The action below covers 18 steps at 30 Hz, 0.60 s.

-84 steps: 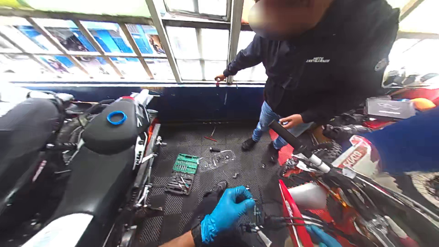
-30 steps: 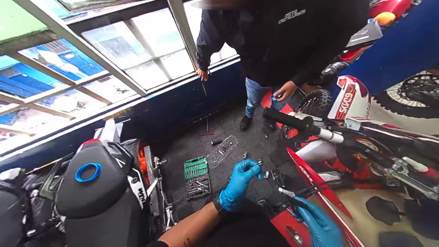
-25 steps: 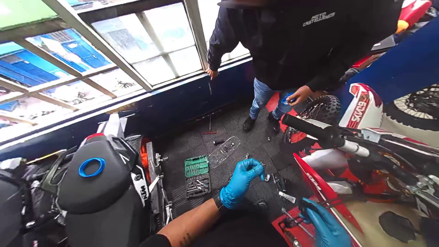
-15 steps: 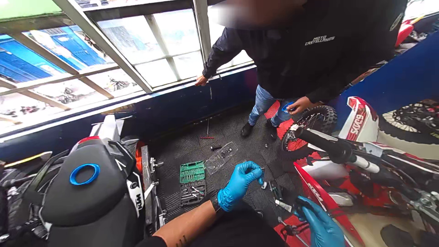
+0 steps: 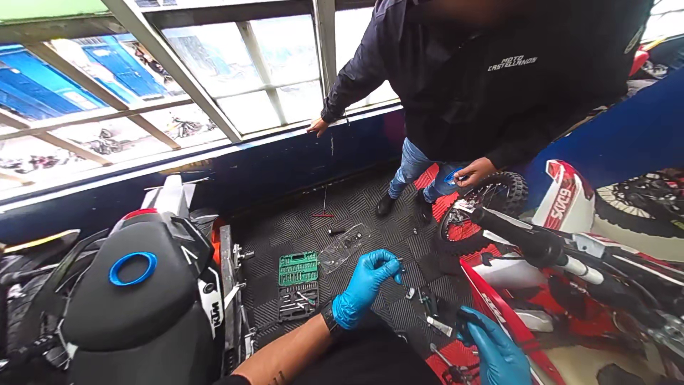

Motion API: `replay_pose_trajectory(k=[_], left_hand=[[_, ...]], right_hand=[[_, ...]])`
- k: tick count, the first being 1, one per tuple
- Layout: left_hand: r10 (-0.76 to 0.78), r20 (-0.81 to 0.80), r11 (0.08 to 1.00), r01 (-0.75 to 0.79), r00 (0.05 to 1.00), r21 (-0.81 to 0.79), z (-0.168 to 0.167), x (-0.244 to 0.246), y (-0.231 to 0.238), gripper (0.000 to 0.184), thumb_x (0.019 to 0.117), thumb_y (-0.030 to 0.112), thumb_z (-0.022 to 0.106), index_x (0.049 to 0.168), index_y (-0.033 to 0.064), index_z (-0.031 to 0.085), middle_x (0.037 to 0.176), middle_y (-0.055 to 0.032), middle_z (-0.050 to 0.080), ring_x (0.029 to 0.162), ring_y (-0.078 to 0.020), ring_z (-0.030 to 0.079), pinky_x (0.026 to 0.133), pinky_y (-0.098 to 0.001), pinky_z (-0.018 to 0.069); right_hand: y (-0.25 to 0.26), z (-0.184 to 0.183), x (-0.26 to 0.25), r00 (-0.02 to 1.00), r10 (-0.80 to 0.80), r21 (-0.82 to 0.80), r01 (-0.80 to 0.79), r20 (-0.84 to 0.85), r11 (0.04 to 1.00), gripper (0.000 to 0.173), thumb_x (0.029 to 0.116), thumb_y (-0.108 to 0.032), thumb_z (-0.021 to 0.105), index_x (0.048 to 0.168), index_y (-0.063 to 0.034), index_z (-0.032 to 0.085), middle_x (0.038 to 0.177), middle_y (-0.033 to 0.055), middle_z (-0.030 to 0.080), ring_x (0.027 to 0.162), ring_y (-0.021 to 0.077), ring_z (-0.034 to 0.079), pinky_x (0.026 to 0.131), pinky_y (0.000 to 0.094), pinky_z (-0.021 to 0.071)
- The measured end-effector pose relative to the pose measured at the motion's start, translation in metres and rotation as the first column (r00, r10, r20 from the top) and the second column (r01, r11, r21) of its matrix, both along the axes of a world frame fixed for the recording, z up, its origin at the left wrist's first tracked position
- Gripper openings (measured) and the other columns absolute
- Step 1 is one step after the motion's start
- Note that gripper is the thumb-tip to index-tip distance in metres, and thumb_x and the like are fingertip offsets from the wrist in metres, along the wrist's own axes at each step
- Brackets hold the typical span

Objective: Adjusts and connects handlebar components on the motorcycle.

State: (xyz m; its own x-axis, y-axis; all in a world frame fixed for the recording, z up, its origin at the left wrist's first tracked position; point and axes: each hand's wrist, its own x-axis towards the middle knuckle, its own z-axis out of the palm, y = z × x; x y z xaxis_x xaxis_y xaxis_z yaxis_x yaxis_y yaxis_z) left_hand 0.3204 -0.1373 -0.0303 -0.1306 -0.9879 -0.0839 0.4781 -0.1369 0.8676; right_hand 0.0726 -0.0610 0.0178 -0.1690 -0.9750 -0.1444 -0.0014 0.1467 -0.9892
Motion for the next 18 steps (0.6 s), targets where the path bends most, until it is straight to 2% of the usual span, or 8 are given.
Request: replay_pose_trajectory(k=[2, 4, 7, 9, 14, 16, 18], left_hand=[[0.018, 0.023, 1.0, -0.018, 1.0, -0.007, 0.0, 0.003, 0.001, 0.015, 0.1006, 0.007, 0.058, 0.094, 0.0002, 0.07, 0.081, -0.0058, 0.072, 0.075, -0.0125, 0.068, 0.076, -0.0297, 0.0583], [0.025, 0.076, 1.0, -0.024, 0.997, -0.012, 0.0, 0.005, 0.004, 0.016, 0.1004, 0.009, 0.058, 0.096, 0.0006, 0.071, 0.083, -0.0065, 0.072, 0.076, -0.0143, 0.068, 0.075, -0.0319, 0.0586], [0.007, 0.134, 1.0, -0.005, 0.991, -0.019, -0.001, 0.0, 0.004, 0.017, 0.0993, 0.013, 0.057, 0.097, 0.0058, 0.072, 0.086, -0.0042, 0.073, 0.077, -0.0137, 0.069, 0.075, -0.0314, 0.0591], [-0.01, 0.108, 1.0, 0.012, 0.994, -0.017, -0.001, -0.003, 0.004, 0.015, 0.0989, 0.015, 0.06, 0.094, 0.011, 0.074, 0.084, -0.0017, 0.074, 0.076, -0.011, 0.069, 0.075, -0.0277, 0.0584], [-0.107, 0.023, 0.994, 0.108, 0.994, -0.024, -0.006, -0.017, 0.009, 0.015, 0.0994, 0.018, 0.064, 0.091, 0.0125, 0.075, 0.082, -0.0032, 0.073, 0.077, -0.011, 0.069, 0.078, -0.0259, 0.0575], [-0.144, 0.021, 0.989, 0.145, 0.989, -0.025, -0.007, -0.025, 0.012, 0.015, 0.0993, 0.02, 0.065, 0.091, 0.012, 0.075, 0.081, -0.004, 0.073, 0.077, -0.0114, 0.069, 0.078, -0.0262, 0.0572], [-0.175, 0.023, 0.984, 0.176, 0.984, -0.012, -0.008, -0.033, 0.015, 0.016, 0.0993, 0.021, 0.065, 0.092, 0.0109, 0.075, 0.082, -0.0051, 0.073, 0.077, -0.0116, 0.069, 0.078, -0.0262, 0.0572]], right_hand=[[0.006, 0.0, -0.006, 0.977, 0.157, 0.013, -0.156, -0.142, 0.988, 0.027, 0.0931, 0.006, 0.056, 0.11, -0.003, 0.075, 0.103, 0.002, 0.077, 0.088, 0.0089, 0.072, 0.079, 0.0274, 0.0617], [0.015, 0.002, -0.012, 0.876, 0.383, 0.041, -0.388, -0.292, 0.921, 0.024, 0.0895, 0.002, 0.063, 0.106, -0.0048, 0.078, 0.103, 0.0034, 0.076, 0.095, 0.0091, 0.071, 0.086, 0.03, 0.0604], [0.03, 0.0, -0.011, 0.765, 0.528, 0.042, -0.554, -0.37, 0.832, 0.018, 0.0928, -0.005, 0.065, 0.105, -0.0072, 0.079, 0.1, 0.006, 0.076, 0.094, 0.0135, 0.072, 0.086, 0.0344, 0.0593], [0.036, 0.0, -0.008, 0.773, 0.528, 0.026, -0.556, -0.353, 0.831, 0.018, 0.0938, -0.005, 0.065, 0.106, -0.0053, 0.078, 0.1, 0.0092, 0.076, 0.094, 0.0168, 0.072, 0.087, 0.036, 0.0587], [0.053, -0.009, -0.01, 0.829, 0.493, -0.003, -0.511, -0.263, 0.859, 0.02, 0.0972, -0.007, 0.062, 0.112, -0.0042, 0.076, 0.108, 0.0114, 0.074, 0.104, 0.0183, 0.07, 0.093, 0.0367, 0.0561], [0.061, -0.012, -0.016, 0.884, 0.411, -0.031, -0.428, -0.221, 0.903, 0.019, 0.0966, -0.005, 0.063, 0.111, -0.0029, 0.076, 0.107, 0.01, 0.074, 0.104, 0.0161, 0.069, 0.095, 0.0346, 0.0555], [0.066, -0.013, -0.026, 0.953, 0.283, -0.046, -0.289, -0.106, 0.956, 0.019, 0.0961, -0.002, 0.062, 0.11, -0.0016, 0.075, 0.107, 0.008, 0.074, 0.1, 0.0131, 0.07, 0.091, 0.0319, 0.0577]])
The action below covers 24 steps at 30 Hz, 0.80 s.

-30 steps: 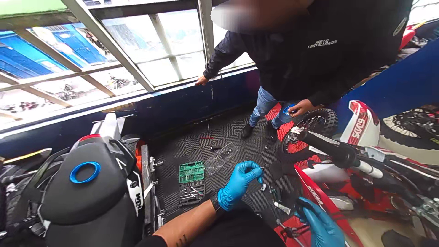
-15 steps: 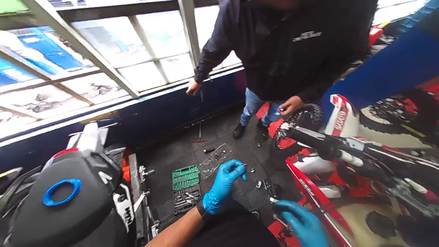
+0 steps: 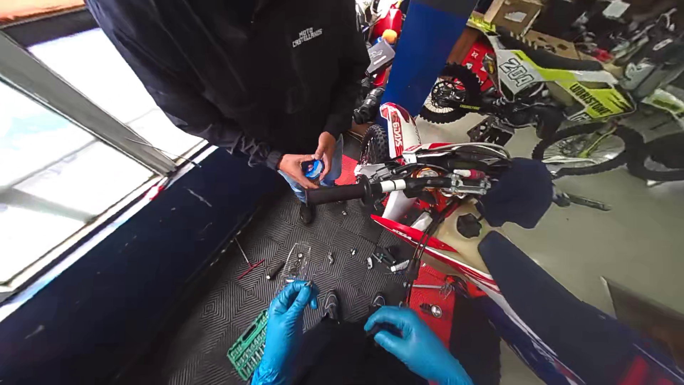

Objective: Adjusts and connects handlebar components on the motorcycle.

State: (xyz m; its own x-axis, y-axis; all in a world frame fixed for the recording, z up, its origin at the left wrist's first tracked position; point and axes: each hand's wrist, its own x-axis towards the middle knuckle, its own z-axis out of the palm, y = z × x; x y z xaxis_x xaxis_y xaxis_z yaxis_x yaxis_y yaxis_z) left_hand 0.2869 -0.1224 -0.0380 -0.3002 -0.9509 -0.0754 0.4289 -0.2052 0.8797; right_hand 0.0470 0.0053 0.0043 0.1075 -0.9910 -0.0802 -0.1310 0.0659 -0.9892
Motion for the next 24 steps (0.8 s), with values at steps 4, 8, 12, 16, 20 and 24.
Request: replay_pose_trajectory(k=[4, 8, 12, 16, 20, 24], left_hand=[[0.001, -0.002, 1.0, -0.001, 1.0, 0.003, 0.0, -0.015, 0.009, 0.015, 0.099, 0.02, 0.066, 0.092, 0.0104, 0.075, 0.084, -0.0054, 0.073, 0.077, -0.0105, 0.068, 0.077, -0.0252, 0.0567], [0.045, -0.005, 0.999, -0.045, 0.999, 0.005, 0.004, -0.031, 0.021, 0.016, 0.0986, 0.022, 0.067, 0.093, 0.0102, 0.076, 0.084, -0.0056, 0.073, 0.077, -0.0101, 0.069, 0.076, -0.0247, 0.0572], [0.128, 0.022, 0.992, -0.129, 0.992, 0.019, 0.01, -0.043, 0.039, 0.016, 0.0997, 0.019, 0.065, 0.093, 0.0096, 0.075, 0.084, -0.006, 0.073, 0.076, -0.0102, 0.068, 0.075, -0.0238, 0.0572], [0.216, 0.058, 0.976, -0.216, 0.975, 0.001, 0.017, -0.053, 0.052, 0.015, 0.099, 0.021, 0.065, 0.094, 0.0105, 0.075, 0.084, -0.0049, 0.073, 0.076, -0.0102, 0.068, 0.075, -0.0243, 0.0575], [0.275, 0.128, 0.959, -0.281, 0.953, 0.028, 0.019, -0.056, 0.074, 0.015, 0.0997, 0.021, 0.064, 0.095, 0.0129, 0.075, 0.084, -0.0016, 0.073, 0.077, -0.0094, 0.069, 0.078, -0.0243, 0.0576], [0.306, 0.166, 0.947, -0.317, 0.938, 0.045, 0.018, -0.062, 0.087, 0.015, 0.0994, 0.021, 0.065, 0.095, 0.0109, 0.075, 0.083, -0.0031, 0.072, 0.075, -0.0095, 0.068, 0.075, -0.0235, 0.0573]], right_hand=[[-0.005, 0.0, -0.022, 0.923, -0.21, 0.094, 0.19, 0.323, 0.977, 0.023, 0.1001, 0.002, 0.05, 0.113, 0.0013, 0.069, 0.109, 0.0152, 0.074, 0.091, 0.022, 0.073, 0.079, 0.0363, 0.0623], [-0.027, 0.001, -0.048, 0.834, -0.33, 0.153, 0.293, 0.442, 0.944, 0.031, 0.1022, -0.002, 0.044, 0.123, 0.0026, 0.067, 0.112, 0.0191, 0.073, 0.085, 0.0232, 0.073, 0.072, 0.0357, 0.0621], [-0.046, -0.006, -0.073, 0.8, -0.379, 0.204, 0.319, 0.466, 0.925, 0.037, 0.1026, -0.004, 0.04, 0.132, 0.0036, 0.061, 0.122, 0.0186, 0.069, 0.09, 0.022, 0.071, 0.078, 0.0351, 0.061], [-0.051, -0.005, -0.103, 0.778, -0.418, 0.241, 0.342, 0.469, 0.908, 0.034, 0.1044, -0.005, 0.04, 0.128, 0.0032, 0.063, 0.122, 0.0178, 0.069, 0.09, 0.0209, 0.072, 0.077, 0.0336, 0.0613], [-0.035, -0.008, -0.15, 0.773, -0.433, 0.206, 0.381, 0.464, 0.901, 0.033, 0.1042, -0.008, 0.042, 0.128, 0.0015, 0.062, 0.12, 0.0145, 0.07, 0.089, 0.0178, 0.07, 0.076, 0.0312, 0.0603], [-0.032, -0.009, -0.179, 0.748, -0.505, 0.251, 0.438, 0.431, 0.863, 0.027, 0.1054, -0.009, 0.044, 0.119, 0.0011, 0.065, 0.108, 0.0134, 0.072, 0.082, 0.0151, 0.07, 0.07, 0.0275, 0.0603]])
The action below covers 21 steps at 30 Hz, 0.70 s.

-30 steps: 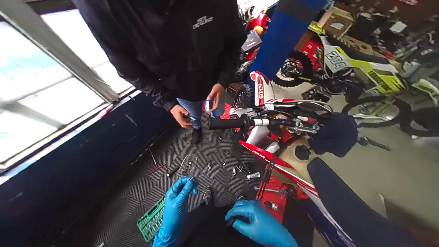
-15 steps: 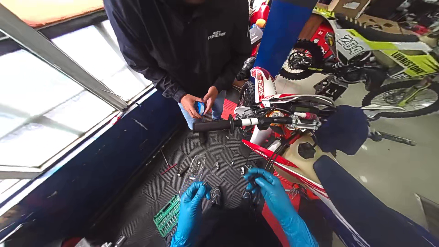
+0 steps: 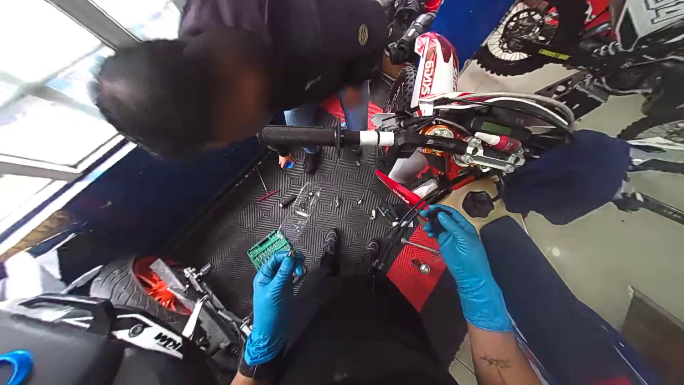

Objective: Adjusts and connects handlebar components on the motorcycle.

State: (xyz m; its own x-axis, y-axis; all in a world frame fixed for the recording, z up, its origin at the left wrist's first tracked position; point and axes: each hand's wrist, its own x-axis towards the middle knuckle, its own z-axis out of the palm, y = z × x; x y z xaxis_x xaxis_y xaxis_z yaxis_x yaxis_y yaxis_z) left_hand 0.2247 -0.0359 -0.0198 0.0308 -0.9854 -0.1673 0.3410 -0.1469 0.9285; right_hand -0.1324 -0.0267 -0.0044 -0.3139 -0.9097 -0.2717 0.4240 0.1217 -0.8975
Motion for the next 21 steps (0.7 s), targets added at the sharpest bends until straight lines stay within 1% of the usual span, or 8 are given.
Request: replay_pose_trajectory(k=[5, 8, 10, 13, 15, 18, 19, 21], left_hand=[[-0.01, -0.001, 1.0, 0.01, 1.0, 0.016, -0.002, -0.018, 0.013, 0.016, 0.0994, 0.021, 0.066, 0.096, 0.009, 0.075, 0.084, -0.0046, 0.072, 0.073, -0.0088, 0.067, 0.073, -0.022, 0.0567], [-0.019, -0.002, 1.0, 0.019, 1.0, 0.006, -0.002, -0.026, 0.02, 0.016, 0.0987, 0.022, 0.067, 0.097, 0.0086, 0.075, 0.085, -0.0052, 0.073, 0.073, -0.0089, 0.067, 0.072, -0.0219, 0.0568], [-0.021, -0.005, 1.0, 0.021, 1.0, -0.004, -0.002, -0.029, 0.022, 0.017, 0.0992, 0.023, 0.066, 0.096, 0.0085, 0.075, 0.085, -0.0055, 0.073, 0.073, -0.0093, 0.067, 0.073, -0.0222, 0.0567], [0.002, -0.018, 1.0, -0.002, 1.0, -0.019, 0.0, -0.03, 0.023, 0.017, 0.0993, 0.023, 0.066, 0.097, 0.0084, 0.075, 0.086, -0.0058, 0.073, 0.073, -0.0096, 0.067, 0.072, -0.0224, 0.0569], [0.018, -0.016, 1.0, -0.018, 1.0, -0.017, 0.003, -0.029, 0.023, 0.017, 0.099, 0.023, 0.067, 0.096, 0.0091, 0.076, 0.086, -0.0056, 0.073, 0.074, -0.0094, 0.067, 0.072, -0.0221, 0.0568], [0.038, -0.008, 0.999, -0.038, 0.999, -0.023, 0.005, -0.027, 0.022, 0.015, 0.0985, 0.022, 0.067, 0.096, 0.0092, 0.075, 0.085, -0.0058, 0.073, 0.072, -0.0096, 0.067, 0.071, -0.0222, 0.0567], [0.04, -0.01, 0.999, -0.04, 0.999, -0.027, 0.006, -0.027, 0.022, 0.015, 0.0983, 0.021, 0.067, 0.095, 0.0089, 0.075, 0.085, -0.006, 0.073, 0.072, -0.01, 0.067, 0.071, -0.0222, 0.0567], [0.044, -0.019, 0.998, -0.045, 0.999, -0.038, 0.008, -0.028, 0.021, 0.015, 0.0981, 0.02, 0.067, 0.095, 0.0084, 0.075, 0.084, -0.0062, 0.073, 0.072, -0.0098, 0.067, 0.071, -0.0218, 0.0567]], right_hand=[[-0.008, -0.008, -0.003, 0.998, 0.045, 0.043, -0.046, 0.033, 0.998, 0.027, 0.1064, -0.008, 0.042, 0.117, 0.0027, 0.064, 0.109, 0.016, 0.073, 0.076, 0.0149, 0.07, 0.064, 0.0255, 0.0586], [-0.019, -0.011, 0.005, 0.994, 0.099, 0.057, -0.101, 0.049, 0.993, 0.029, 0.1072, -0.008, 0.042, 0.121, 0.0038, 0.064, 0.112, 0.0174, 0.072, 0.078, 0.0162, 0.07, 0.065, 0.0267, 0.0594], [-0.026, -0.012, 0.01, 0.988, 0.134, 0.05, -0.138, 0.083, 0.989, 0.03, 0.1079, -0.008, 0.041, 0.124, 0.0054, 0.062, 0.115, 0.0191, 0.072, 0.082, 0.0185, 0.072, 0.069, 0.029, 0.0611], [-0.036, -0.011, 0.016, 0.979, 0.172, 0.058, -0.179, 0.105, 0.982, 0.03, 0.1083, -0.009, 0.041, 0.126, 0.0052, 0.061, 0.117, 0.0187, 0.071, 0.085, 0.0194, 0.073, 0.072, 0.0297, 0.0617], [-0.045, -0.011, 0.018, 0.976, 0.195, 0.086, -0.204, 0.096, 0.975, 0.032, 0.1071, -0.007, 0.042, 0.133, 0.0042, 0.058, 0.116, 0.018, 0.07, 0.084, 0.019, 0.072, 0.071, 0.0292, 0.0611], [-0.071, -0.016, 0.021, 0.963, 0.25, 0.165, -0.264, 0.101, 0.95, 0.044, 0.1056, -0.005, 0.043, 0.149, 0.0014, 0.043, 0.113, 0.018, 0.07, 0.083, 0.0196, 0.071, 0.071, 0.0305, 0.0598], [-0.084, -0.021, 0.023, 0.961, 0.258, 0.196, -0.273, 0.101, 0.942, 0.046, 0.1056, -0.005, 0.043, 0.151, 0.0009, 0.04, 0.112, 0.0172, 0.071, 0.083, 0.02, 0.071, 0.071, 0.0312, 0.0602], [-0.108, -0.028, 0.029, 0.97, 0.23, 0.264, -0.244, 0.082, 0.933, 0.043, 0.1054, -0.005, 0.046, 0.148, 0.0007, 0.042, 0.108, 0.0163, 0.072, 0.081, 0.0204, 0.072, 0.069, 0.0317, 0.0603]])
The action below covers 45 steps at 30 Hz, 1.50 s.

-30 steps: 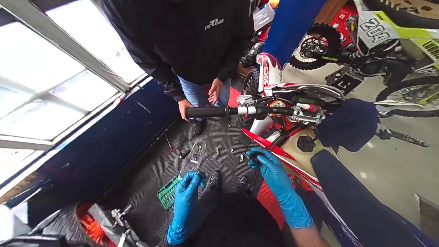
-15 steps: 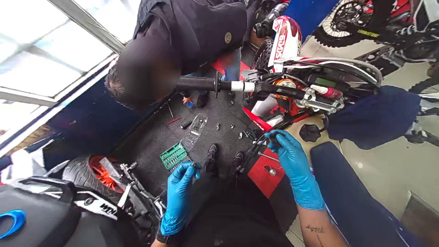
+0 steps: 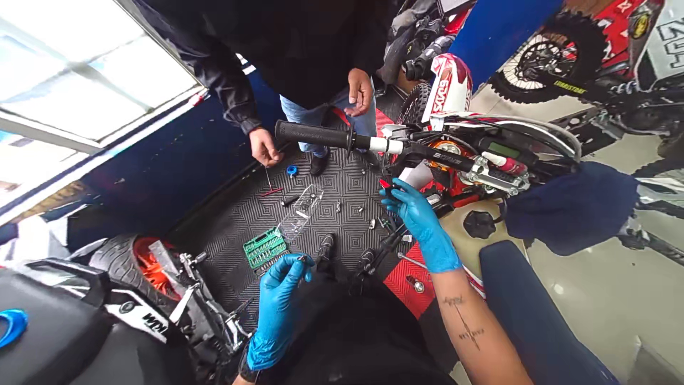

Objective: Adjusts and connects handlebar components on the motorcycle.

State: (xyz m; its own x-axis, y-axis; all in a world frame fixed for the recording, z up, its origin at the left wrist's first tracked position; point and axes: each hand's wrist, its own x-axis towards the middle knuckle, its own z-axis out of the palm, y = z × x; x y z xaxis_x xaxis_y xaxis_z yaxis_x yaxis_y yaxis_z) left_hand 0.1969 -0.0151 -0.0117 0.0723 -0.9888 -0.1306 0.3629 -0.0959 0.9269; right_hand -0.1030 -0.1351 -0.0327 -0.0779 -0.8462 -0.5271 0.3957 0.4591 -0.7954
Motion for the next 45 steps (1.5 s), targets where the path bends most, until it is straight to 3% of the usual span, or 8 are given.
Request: replay_pose_trajectory(k=[3, 6, 14, 21, 45], left_hand=[[-0.002, 0.004, 1.0, 0.002, 1.0, -0.023, 0.003, 0.0, -0.003, 0.016, 0.0982, 0.022, 0.067, 0.095, 0.009, 0.076, 0.086, -0.0064, 0.073, 0.071, -0.0093, 0.067, 0.07, -0.0213, 0.0569], [0.007, 0.016, 0.999, -0.006, 1.0, -0.031, 0.004, 0.003, -0.004, 0.015, 0.0984, 0.022, 0.067, 0.095, 0.0096, 0.076, 0.086, -0.006, 0.074, 0.071, -0.0093, 0.067, 0.069, -0.0216, 0.0569], [0.005, 0.027, 0.999, -0.004, 1.0, -0.034, 0.009, 0.003, -0.01, 0.015, 0.098, 0.022, 0.068, 0.094, 0.0104, 0.076, 0.084, -0.0058, 0.073, 0.072, -0.0094, 0.067, 0.07, -0.0219, 0.057], [-0.036, 0.019, 0.999, 0.036, 0.999, -0.034, 0.009, -0.004, -0.014, 0.016, 0.0984, 0.021, 0.067, 0.094, 0.0082, 0.075, 0.083, -0.0072, 0.073, 0.073, -0.0104, 0.067, 0.071, -0.0228, 0.0569], [-0.051, 0.076, 0.998, 0.054, 0.996, -0.035, 0.012, -0.008, -0.009, 0.019, 0.0977, 0.026, 0.069, 0.094, 0.0083, 0.076, 0.084, -0.0072, 0.073, 0.072, -0.0093, 0.067, 0.07, -0.0221, 0.0563]], right_hand=[[-0.009, 0.009, 0.008, 0.996, 0.019, -0.07, -0.025, -0.089, 0.997, 0.034, 0.1049, -0.006, 0.048, 0.137, 0.0018, 0.056, 0.109, 0.0158, 0.073, 0.08, 0.0202, 0.072, 0.067, 0.031, 0.06], [0.02, 0.024, 0.014, 0.988, 0.081, -0.179, -0.104, -0.132, 0.978, 0.031, 0.1033, -0.006, 0.05, 0.132, 0.0027, 0.061, 0.112, 0.0155, 0.073, 0.083, 0.0214, 0.072, 0.071, 0.0338, 0.0611], [0.072, 0.019, 0.011, 0.997, 0.074, -0.127, -0.073, 0.003, 0.989, 0.031, 0.1043, -0.006, 0.049, 0.132, 0.0031, 0.062, 0.116, 0.0173, 0.07, 0.085, 0.0212, 0.072, 0.074, 0.0334, 0.0615], [0.071, 0.024, 0.002, 1.0, 0.021, -0.127, -0.019, 0.016, 0.992, 0.03, 0.1056, -0.008, 0.048, 0.127, 0.0035, 0.064, 0.113, 0.017, 0.071, 0.084, 0.0209, 0.072, 0.073, 0.033, 0.0617], [0.076, 0.021, 0.002, 0.996, 0.036, -0.125, -0.025, 0.086, 0.992, 0.033, 0.1076, -0.012, 0.043, 0.132, 0.0012, 0.063, 0.12, 0.0162, 0.07, 0.09, 0.0227, 0.073, 0.075, 0.0338, 0.0616]])
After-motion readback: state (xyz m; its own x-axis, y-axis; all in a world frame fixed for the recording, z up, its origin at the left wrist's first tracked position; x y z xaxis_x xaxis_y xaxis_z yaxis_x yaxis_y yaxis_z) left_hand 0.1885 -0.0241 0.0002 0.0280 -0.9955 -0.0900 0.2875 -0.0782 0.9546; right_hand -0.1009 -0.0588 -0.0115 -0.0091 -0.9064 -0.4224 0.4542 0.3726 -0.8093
